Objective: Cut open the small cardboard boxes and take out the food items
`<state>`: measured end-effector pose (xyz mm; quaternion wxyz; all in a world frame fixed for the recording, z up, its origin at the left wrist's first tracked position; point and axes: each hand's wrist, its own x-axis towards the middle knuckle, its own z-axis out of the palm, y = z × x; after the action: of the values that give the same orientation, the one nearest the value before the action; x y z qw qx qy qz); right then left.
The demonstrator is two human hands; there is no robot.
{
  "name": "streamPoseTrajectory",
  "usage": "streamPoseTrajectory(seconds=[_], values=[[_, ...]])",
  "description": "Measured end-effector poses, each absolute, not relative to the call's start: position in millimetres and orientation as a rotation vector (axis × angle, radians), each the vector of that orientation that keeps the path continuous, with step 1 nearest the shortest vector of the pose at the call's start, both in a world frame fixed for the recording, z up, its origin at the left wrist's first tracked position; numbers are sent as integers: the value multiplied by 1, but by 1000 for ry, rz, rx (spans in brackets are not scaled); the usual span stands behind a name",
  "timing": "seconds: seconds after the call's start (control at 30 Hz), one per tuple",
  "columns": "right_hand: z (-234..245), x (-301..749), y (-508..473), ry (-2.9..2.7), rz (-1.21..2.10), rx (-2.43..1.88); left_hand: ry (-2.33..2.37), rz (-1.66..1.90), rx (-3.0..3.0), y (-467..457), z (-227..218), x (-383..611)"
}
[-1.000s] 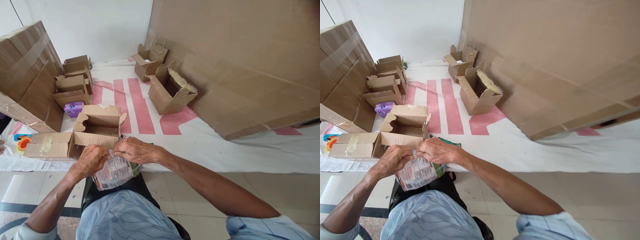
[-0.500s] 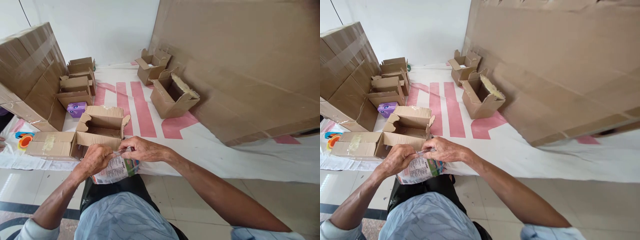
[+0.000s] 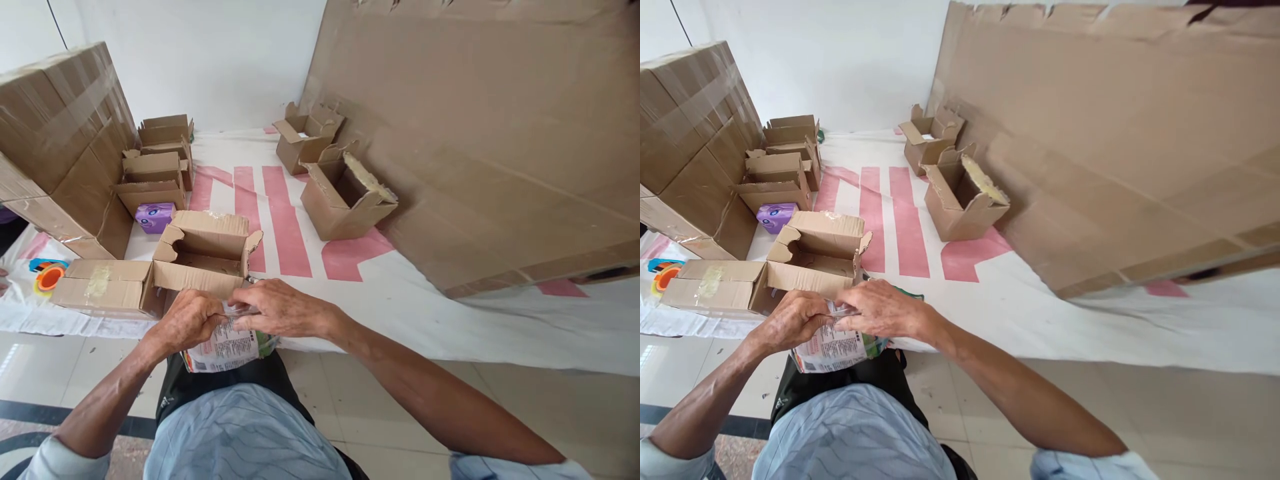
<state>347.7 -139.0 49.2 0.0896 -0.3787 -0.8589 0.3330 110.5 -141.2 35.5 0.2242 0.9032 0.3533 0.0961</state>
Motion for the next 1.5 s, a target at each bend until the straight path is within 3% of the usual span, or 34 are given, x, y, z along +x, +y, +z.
streamPoseTrajectory(seconds=[0.2, 0.6, 1.0, 1.2, 1.5], values=[[30, 337, -143, -2618, 661, -1054, 1122, 180, 2512, -148, 42, 101], [26, 334, -141, -2661, 758, -954, 1131, 94, 2452, -146, 46, 90], [8, 338, -180, -2675, 490, -1140, 1062, -15, 2619, -163, 43, 104], [13, 349, -171, -2652, 554, -1071, 984, 44, 2725, -160, 44, 118], [19, 354, -161, -2648, 546, -1087, 1030, -148, 2721, -156, 63, 135]])
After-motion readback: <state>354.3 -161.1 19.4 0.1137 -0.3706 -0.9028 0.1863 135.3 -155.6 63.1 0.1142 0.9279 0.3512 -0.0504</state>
